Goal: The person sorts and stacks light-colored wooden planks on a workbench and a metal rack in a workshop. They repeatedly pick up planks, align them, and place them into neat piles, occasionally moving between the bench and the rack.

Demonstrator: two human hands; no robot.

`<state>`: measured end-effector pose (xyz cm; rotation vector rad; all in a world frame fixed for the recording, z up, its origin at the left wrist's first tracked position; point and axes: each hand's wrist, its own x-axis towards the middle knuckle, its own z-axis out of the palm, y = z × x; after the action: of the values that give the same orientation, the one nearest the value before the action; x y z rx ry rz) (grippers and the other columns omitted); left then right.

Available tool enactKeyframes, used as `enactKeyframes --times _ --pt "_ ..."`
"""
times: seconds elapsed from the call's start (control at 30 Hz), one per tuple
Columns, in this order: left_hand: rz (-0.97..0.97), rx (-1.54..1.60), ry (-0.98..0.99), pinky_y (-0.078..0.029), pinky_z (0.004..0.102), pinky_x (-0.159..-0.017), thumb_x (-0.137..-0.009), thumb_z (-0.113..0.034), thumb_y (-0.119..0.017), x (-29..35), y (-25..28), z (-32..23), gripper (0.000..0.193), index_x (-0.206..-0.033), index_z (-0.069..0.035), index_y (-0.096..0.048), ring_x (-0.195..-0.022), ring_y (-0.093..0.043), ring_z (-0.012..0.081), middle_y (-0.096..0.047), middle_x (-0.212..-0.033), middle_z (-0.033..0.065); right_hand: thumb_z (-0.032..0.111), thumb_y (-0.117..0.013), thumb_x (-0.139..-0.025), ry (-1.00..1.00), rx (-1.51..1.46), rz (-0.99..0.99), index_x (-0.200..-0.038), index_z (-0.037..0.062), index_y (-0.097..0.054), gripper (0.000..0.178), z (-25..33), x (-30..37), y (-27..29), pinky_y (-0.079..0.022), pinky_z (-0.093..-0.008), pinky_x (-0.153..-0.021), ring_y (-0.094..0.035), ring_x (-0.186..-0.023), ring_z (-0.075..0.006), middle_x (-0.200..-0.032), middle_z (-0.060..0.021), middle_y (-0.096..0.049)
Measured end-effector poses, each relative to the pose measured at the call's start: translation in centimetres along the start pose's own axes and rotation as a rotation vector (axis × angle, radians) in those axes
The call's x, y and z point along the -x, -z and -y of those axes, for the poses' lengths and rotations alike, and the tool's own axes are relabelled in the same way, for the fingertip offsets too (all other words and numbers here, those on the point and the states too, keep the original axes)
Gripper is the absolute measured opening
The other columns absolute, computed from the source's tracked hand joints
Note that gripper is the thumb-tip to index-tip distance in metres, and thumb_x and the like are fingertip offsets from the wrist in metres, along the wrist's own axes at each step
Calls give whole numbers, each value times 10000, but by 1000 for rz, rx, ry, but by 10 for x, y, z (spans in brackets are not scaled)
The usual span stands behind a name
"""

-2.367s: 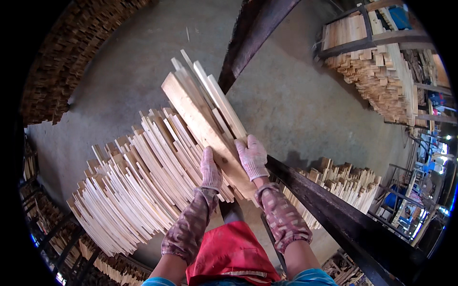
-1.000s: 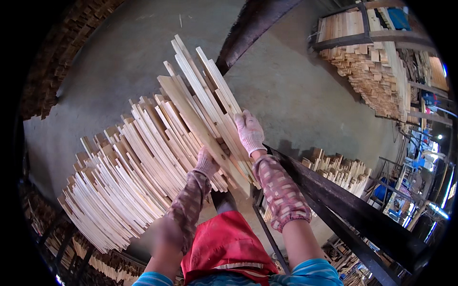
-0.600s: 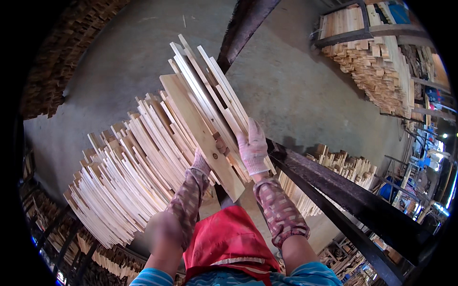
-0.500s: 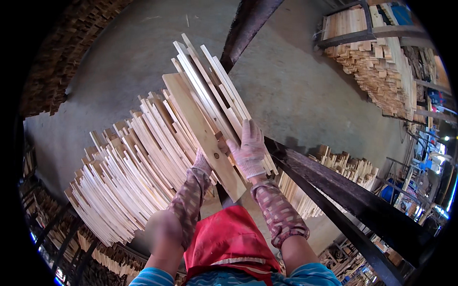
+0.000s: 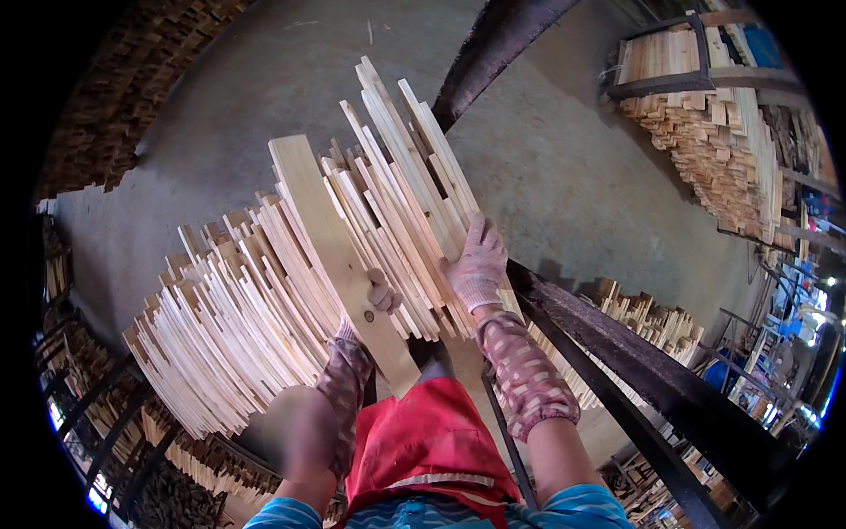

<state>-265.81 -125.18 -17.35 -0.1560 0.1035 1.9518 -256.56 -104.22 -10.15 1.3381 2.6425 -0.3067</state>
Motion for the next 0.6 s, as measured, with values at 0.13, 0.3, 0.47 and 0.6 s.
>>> enactKeyframes --times 0.13,0.3,0.47,0.6 --pt "-214 -92 -21 -367 330 -686 -1010 -373 -493 35 2 5 280 -1050 -141 -643 -539 -345 129 -302 -602 -59 361 -876 -644 -8 -129 2 -1576 91 -178 1195 -5 5 6 -353 -500 -1140 -408 -1357 -427 -1497 -241 -390" --pt "-261 19 23 -373 332 -678 -1017 -388 -479 63 23 8 283 -1072 -142 -608 -547 -381 143 -313 -580 -55 299 -868 -612 202 -219 -53 -1519 86 -256 1115 -6 31 21 -402 -540 -1063 -476 -1257 -437 -1387 -226 -467" --pt "-321 -10 -20 -411 332 -703 -1033 -340 -498 72 30 18 323 -1203 -75 -573 -543 -392 114 -355 -602 -81 345 -875 -612 285 -56 123 -1517 61 -253 1134 27 43 7 -420 -503 -1022 -471 -1240 -442 -1377 -230 -445" --pt "-357 -127 -32 -395 345 -642 -1016 -381 -493 66 30 21 317 -1069 -75 -558 -520 -377 144 -321 -580 -52 394 -868 -625 301 34 39 -1525 52 -239 1150 25 48 -12 -387 -513 -1055 -443 -1272 -439 -1407 -231 -417"
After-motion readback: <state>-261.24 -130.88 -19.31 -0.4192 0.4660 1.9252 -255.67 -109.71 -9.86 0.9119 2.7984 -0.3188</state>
